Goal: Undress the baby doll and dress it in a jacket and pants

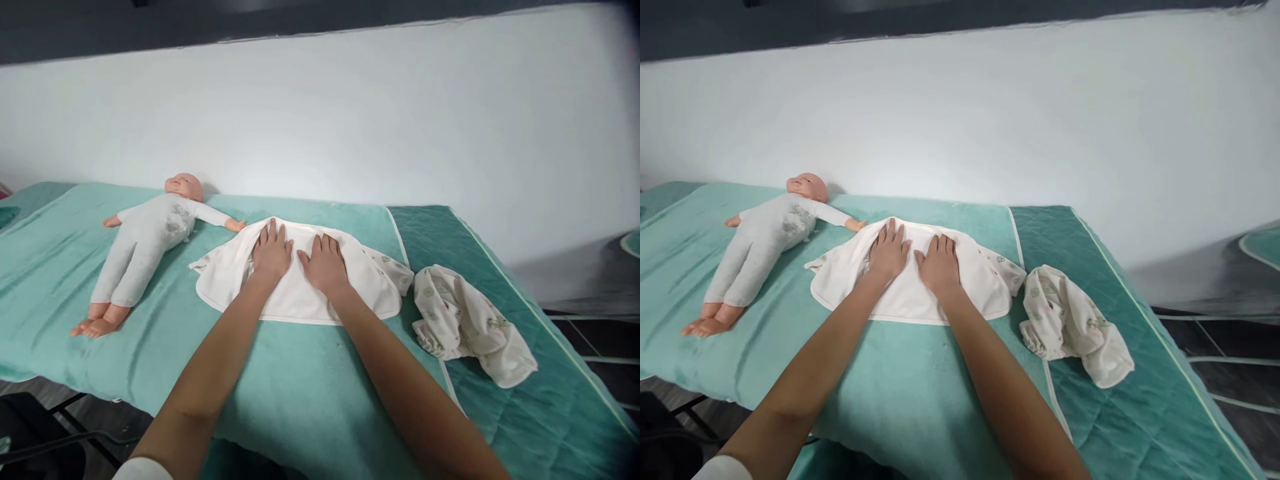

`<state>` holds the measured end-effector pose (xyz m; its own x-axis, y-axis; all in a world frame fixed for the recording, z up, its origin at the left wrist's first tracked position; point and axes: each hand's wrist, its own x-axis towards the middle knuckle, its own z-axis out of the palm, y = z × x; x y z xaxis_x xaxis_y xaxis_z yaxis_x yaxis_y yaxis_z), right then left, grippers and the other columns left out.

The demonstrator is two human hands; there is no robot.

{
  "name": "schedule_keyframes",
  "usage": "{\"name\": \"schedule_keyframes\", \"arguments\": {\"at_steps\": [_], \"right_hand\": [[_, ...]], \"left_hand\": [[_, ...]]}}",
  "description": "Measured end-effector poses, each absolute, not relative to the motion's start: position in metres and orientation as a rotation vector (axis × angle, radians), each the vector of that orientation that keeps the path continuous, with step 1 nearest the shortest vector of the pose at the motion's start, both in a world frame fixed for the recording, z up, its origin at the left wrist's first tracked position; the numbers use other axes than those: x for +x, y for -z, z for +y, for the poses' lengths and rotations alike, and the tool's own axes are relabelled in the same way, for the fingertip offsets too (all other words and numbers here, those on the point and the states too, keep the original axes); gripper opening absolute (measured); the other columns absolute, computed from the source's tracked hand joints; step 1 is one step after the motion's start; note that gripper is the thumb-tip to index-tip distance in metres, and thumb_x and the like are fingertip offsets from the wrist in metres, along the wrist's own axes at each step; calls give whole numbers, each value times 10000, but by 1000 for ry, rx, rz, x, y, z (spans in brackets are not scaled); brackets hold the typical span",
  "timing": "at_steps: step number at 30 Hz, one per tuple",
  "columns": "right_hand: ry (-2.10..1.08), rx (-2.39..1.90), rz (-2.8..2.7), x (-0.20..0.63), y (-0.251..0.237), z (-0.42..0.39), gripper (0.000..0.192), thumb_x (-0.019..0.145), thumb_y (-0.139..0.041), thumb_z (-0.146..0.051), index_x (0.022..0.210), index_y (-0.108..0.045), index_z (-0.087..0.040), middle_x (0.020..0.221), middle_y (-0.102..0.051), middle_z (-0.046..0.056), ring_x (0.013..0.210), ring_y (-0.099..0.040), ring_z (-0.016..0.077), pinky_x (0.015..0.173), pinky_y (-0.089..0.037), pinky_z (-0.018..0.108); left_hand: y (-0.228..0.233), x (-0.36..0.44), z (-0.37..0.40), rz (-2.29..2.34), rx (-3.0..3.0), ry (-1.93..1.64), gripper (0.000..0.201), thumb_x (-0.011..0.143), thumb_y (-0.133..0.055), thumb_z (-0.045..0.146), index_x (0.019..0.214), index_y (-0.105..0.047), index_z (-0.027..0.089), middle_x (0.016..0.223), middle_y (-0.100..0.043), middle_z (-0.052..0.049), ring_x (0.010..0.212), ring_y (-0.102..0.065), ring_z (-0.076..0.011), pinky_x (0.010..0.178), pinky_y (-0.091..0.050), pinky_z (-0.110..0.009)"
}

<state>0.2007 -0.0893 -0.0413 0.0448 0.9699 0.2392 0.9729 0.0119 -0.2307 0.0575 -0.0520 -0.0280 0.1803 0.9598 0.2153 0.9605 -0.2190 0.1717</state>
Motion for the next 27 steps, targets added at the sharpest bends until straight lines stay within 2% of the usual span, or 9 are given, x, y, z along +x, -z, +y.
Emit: {"name": "schedule_keyframes", "arguments": {"at_steps": [4, 7, 12, 16, 19, 23, 27], "right_hand": [[-10, -2044, -1914, 200, 43, -81, 726, 1001, -318, -466, 1503, -331, 58, 1545, -387, 271, 1438, -321, 392, 1179, -263, 489], [-38, -2079, -1900, 199, 44, -76, 725, 1004, -292, -458, 1506, -325, 64, 1542, -392, 273, 1436, -326, 393, 1184, -252, 489], [-8, -2095, -1917, 194, 46, -71, 717, 1005, -284, -417, 1493, -316, 107, 1533, -382, 312, 1442, -329, 392, 1194, -228, 488], [55, -2033, -1944, 194, 48, -75, 708, 1002, -285, -414, 1475, -345, 110, 1509, -399, 341, 1441, -343, 392, 1166, -270, 524], [64, -2018, -1999, 194, 48, -86, 695, 1009, -273, -426, 1491, -356, 67, 1554, -355, 310, 1468, -319, 371, 1161, -282, 536], [108, -1949, -2173, 193, 48, -108, 676, 1022, -273, -411, 1504, -351, 56, 1598, -291, 270, 1514, -244, 336, 1214, -190, 514], [129, -1870, -2247, 192, 51, -135, 680, 1033, -281, -421, 1505, -347, 64, 1599, -291, 265, 1511, -254, 338, 1227, -185, 485]], "left_hand": [[28, 55, -54, -1944, -2441, 385, 644, 1017, -226, 441, 1528, -385, 82, 1648, -273, -134, 1507, -285, -316, 1218, -296, -462], [27, 54, -55, -1945, -2460, 364, 661, 1016, -219, 432, 1526, -368, 38, 1641, -282, -154, 1506, -288, -317, 1221, -290, -453], [29, 51, -61, -1963, -2494, 333, 677, 1014, -222, 440, 1546, -322, 33, 1652, -244, -156, 1536, -225, -289, 1246, -233, -431], [31, 46, -75, -1947, -2495, 376, 690, 1013, -239, 443, 1537, -324, 1, 1639, -261, -187, 1543, -202, -291, 1258, -188, -430], [32, 44, -90, -2006, -2428, 424, 692, 1010, -271, 440, 1523, -344, -20, 1618, -282, -233, 1532, -235, -312, 1256, -183, -437], [32, 40, -113, -2078, -2370, 457, 686, 1003, -312, 440, 1515, -362, -14, 1613, -267, -266, 1526, -246, -336, 1248, -200, -461], [29, 33, -139, -2085, -2397, 525, 677, 997, -347, 438, 1497, -385, -18, 1606, -276, -278, 1526, -241, -344, 1237, -238, -475]]}}
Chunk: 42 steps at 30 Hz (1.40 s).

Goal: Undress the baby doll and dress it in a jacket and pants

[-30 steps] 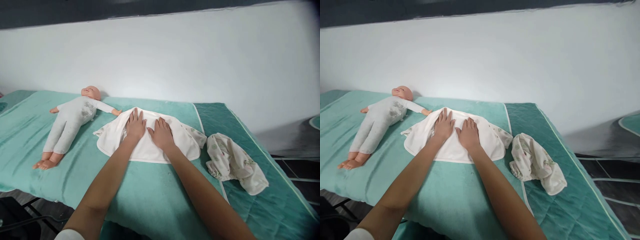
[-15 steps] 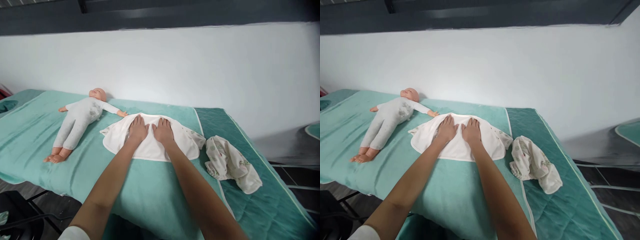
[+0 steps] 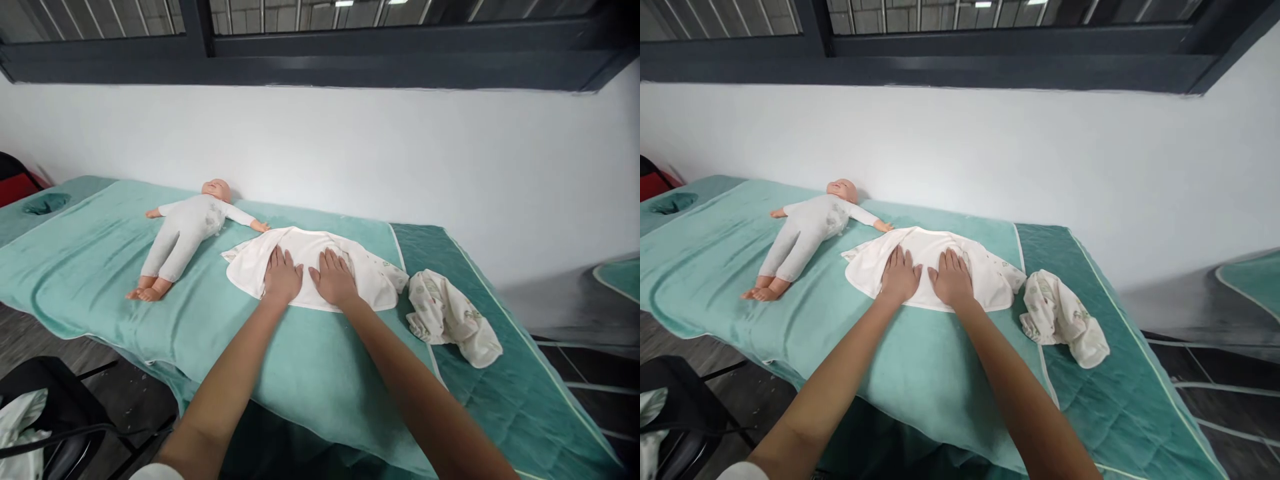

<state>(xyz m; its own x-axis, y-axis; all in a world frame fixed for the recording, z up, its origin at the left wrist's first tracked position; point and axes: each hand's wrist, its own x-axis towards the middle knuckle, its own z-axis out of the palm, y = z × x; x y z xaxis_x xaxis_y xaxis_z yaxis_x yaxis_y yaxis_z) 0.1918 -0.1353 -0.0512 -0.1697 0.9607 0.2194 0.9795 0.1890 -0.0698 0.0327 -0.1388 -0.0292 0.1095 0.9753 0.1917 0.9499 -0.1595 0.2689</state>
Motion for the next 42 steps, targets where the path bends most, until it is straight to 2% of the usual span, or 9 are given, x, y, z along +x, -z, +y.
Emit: {"name": "schedule_keyframes", "arguments": {"at_steps": [5, 9, 11, 16, 24, 29, 35, 40, 42], "right_hand": [[146, -1763, -2262, 189, 56, -177, 663, 1034, -313, -453, 1496, -390, 17, 1598, -314, 247, 1501, -286, 334, 1194, -280, 479], [167, -1693, -2233, 182, 56, -211, 607, 1038, -315, -439, 1489, -421, -46, 1592, -346, 224, 1495, -309, 320, 1176, -316, 503], [165, -1671, -2224, 178, 56, -222, 594, 1039, -319, -427, 1490, -421, -54, 1591, -349, 223, 1497, -307, 312, 1179, -319, 504], [134, -1696, -2196, 171, 54, -231, 584, 1038, -333, -416, 1479, -436, -46, 1591, -349, 222, 1497, -308, 313, 1187, -316, 498], [70, -1621, -2195, 167, 46, -234, 514, 1039, -350, -386, 1451, -487, -110, 1577, -398, 179, 1478, -351, 297, 1181, -338, 501], [27, -1468, -2221, 162, 40, -235, 487, 1040, -357, -359, 1444, -492, -122, 1554, -438, 170, 1459, -386, 272, 1189, -343, 495], [-31, -1477, -2174, 160, 39, -233, 466, 1040, -360, -361, 1425, -502, -140, 1540, -462, 154, 1446, -405, 271, 1180, -357, 511], [-89, -1474, -2094, 162, 35, -231, 393, 1021, -406, -337, 1315, -580, -143, 1482, -524, 161, 1409, -442, 284, 1163, -378, 512], [-153, -1457, -1988, 166, 35, -230, 342, 1012, -425, -332, 1250, -612, -174, 1448, -557, 138, 1372, -477, 269, 1145, -401, 496]], "left_hand": [[28, -8, -169, 1833, 2371, -868, 471, 996, -379, 329, 1390, -534, 125, 1497, -508, -147, 1454, -383, -252, 1204, -326, -409], [30, -62, -174, 2138, 2002, -1150, 402, 973, -426, 308, 1307, -580, 147, 1258, -651, -143, 1222, -560, -279, 1087, -430, -443], [31, -83, -169, 2234, 1831, -1125, 421, 958, -449, 306, 1330, -561, 144, 1191, -675, -141, 1152, -591, -293, 1033, -459, -461], [31, -100, -153, 2320, 1732, -1077, 477, 945, -476, 311, 1397, -518, 166, 1324, -632, -155, 1259, -541, -320, 1056, -425, -479], [30, -111, -126, 2237, 1619, -1134, 456, 929, -489, 323, 1361, -597, 222, 1122, -756, -68, 1153, -615, -286, 1014, -462, -427], [29, -115, -117, 2180, 1543, -1169, 402, 927, -486, 332, 1262, -676, 215, 1133, -756, -70, 1050, -683, -264, 948, -511, -389], [31, -113, -126, 2170, 1692, -1440, 417, 963, -412, 258, 1319, -614, 174, 1378, -633, -78, 1301, -557, -202, 1132, -411, -337], [33, -116, -124, 2207, 1666, -1394, 414, 916, -460, 180, 1298, -600, 107, 1525, -484, -131, 1418, -442, -231, 1204, -325, -347], [33, -116, -122, 2223, 1681, -1335, 429, 913, -479, 193, 1324, -583, 128, 1500, -515, -126, 1396, -465, -252, 1190, -341, -384]]}}
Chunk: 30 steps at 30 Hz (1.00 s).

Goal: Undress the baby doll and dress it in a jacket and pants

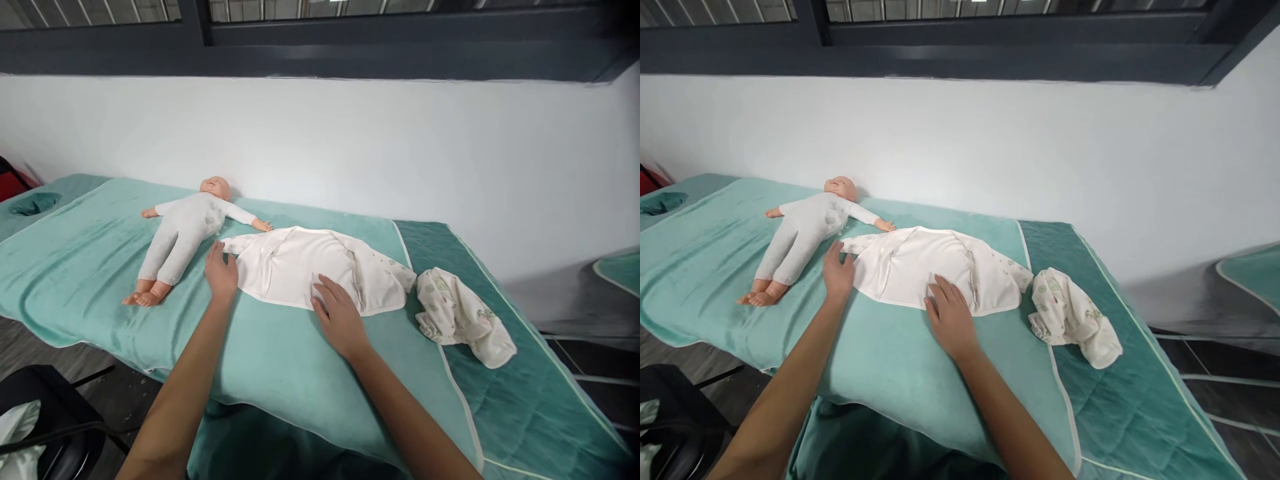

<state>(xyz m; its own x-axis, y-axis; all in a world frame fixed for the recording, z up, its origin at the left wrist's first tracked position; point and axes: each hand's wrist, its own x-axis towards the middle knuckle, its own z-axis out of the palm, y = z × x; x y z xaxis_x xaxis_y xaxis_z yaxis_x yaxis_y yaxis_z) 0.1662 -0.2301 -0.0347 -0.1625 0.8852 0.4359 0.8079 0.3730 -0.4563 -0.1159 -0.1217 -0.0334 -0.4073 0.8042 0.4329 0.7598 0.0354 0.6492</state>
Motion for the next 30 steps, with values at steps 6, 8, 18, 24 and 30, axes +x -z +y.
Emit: {"name": "schedule_keyframes", "arguments": {"at_steps": [6, 8, 18, 24, 30], "right_hand": [[-349, -1463, -1562, 183, 39, -224, 275, 971, -458, -342, 1168, -607, -219, 1304, -631, 108, 1249, -558, 245, 1088, -448, 481], [-370, -1481, -1567, 183, 40, -223, 271, 961, -461, -337, 1161, -603, -222, 1289, -633, 106, 1238, -558, 248, 1082, -445, 483], [-174, -1576, -1830, 174, 42, -222, 277, 959, -474, -250, 1179, -617, -162, 1318, -630, 131, 1241, -552, 279, 1066, -453, 484], [-27, -1494, -1978, 166, 37, -226, 337, 987, -440, -242, 1267, -589, -128, 1467, -521, 171, 1374, -453, 298, 1134, -401, 505], [-83, -1459, -1978, 158, 28, -197, 434, 1007, -400, -327, 1363, -539, -119, 1528, -457, 174, 1425, -403, 288, 1162, -374, 495]], "left_hand": [[32, -117, -115, 2383, 1571, -1180, 443, 923, -521, 287, 1345, -571, 164, 1279, -663, -155, 1234, -579, -320, 1071, -410, -497], [31, -120, -110, 2352, 1553, -1173, 449, 927, -529, 312, 1356, -567, 184, 1198, -707, -120, 1171, -614, -300, 1049, -421, -484], [36, -139, -79, 1848, 1620, -1537, 377, 910, -545, 276, 1257, -655, 180, 1346, -640, -96, 1252, -585, -211, 1066, -440, -322], [41, -141, -80, 1931, 1623, -1630, 368, 889, -485, 137, 1216, -631, 49, 1319, -615, -175, 1235, -544, -266, 1055, -427, -400], [38, -134, -82, 2028, 1811, -1471, 238, 865, -521, 186, 993, -720, 211, 1123, -718, -86, 1177, -559, -287, 1055, -406, -470]]}}
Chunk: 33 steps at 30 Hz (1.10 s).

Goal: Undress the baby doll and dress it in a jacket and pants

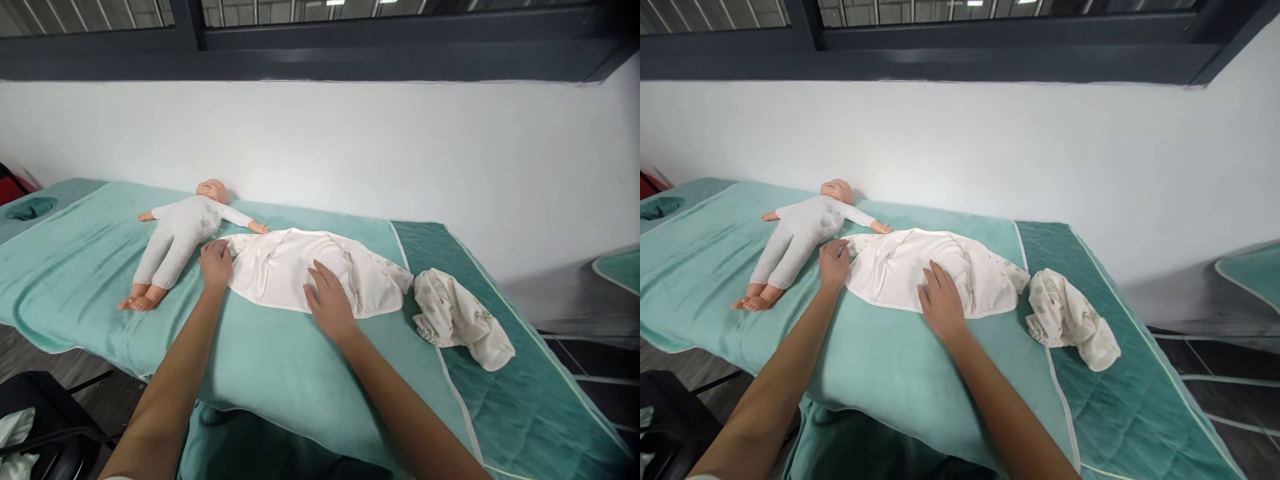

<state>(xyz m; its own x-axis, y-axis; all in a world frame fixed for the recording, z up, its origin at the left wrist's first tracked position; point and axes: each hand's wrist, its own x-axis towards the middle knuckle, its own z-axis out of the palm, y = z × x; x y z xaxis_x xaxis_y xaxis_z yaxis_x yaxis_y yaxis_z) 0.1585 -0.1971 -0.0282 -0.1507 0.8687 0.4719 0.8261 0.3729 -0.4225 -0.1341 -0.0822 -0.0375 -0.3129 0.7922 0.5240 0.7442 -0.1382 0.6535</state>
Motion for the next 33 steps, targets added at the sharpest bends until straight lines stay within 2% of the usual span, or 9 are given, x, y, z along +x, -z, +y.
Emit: {"name": "schedule_keyframes", "arguments": {"at_steps": [4, 10, 18, 33], "right_hand": [[-125, -1589, -1985, 158, 25, -130, 580, 1012, -365, -421, 1419, -486, -26, 1559, -391, 242, 1469, -343, 321, 1194, -307, 491], [-120, -1823, -2176, 149, 37, -67, 724, 1028, -285, -497, 1508, -349, 41, 1612, -271, 260, 1524, -216, 339, 1228, -184, 488], [-76, -1705, -2361, 126, 39, -88, 773, 1022, -262, -544, 1534, -310, 32, 1636, -218, 234, 1533, -198, 320, 1234, -177, 456], [-136, -1383, -2441, 92, 36, -144, 703, 1034, -271, -534, 1524, -366, -39, 1624, -291, 194, 1528, -233, 273, 1226, -228, 449]], "left_hand": [[39, -136, -80, 2043, 1864, -1459, 220, 855, -501, 167, 941, -700, 200, 1071, -724, -89, 1110, -587, -266, 1061, -394, -454], [40, -136, -77, 2092, 1816, -1486, 196, 857, -503, 157, 939, -676, 197, 1033, -708, -89, 1080, -583, -264, 1010, -428, -426], [44, -137, -77, 2097, 1707, -1578, 212, 870, -494, 153, 969, -675, 202, 1025, -685, -90, 1102, -574, -260, 992, -449, -416], [45, -139, -77, 2111, 1625, -1543, 245, 819, -489, 141, 959, -683, 194, 984, -691, -82, 1013, -585, -259, 927, -463, -400]]}}
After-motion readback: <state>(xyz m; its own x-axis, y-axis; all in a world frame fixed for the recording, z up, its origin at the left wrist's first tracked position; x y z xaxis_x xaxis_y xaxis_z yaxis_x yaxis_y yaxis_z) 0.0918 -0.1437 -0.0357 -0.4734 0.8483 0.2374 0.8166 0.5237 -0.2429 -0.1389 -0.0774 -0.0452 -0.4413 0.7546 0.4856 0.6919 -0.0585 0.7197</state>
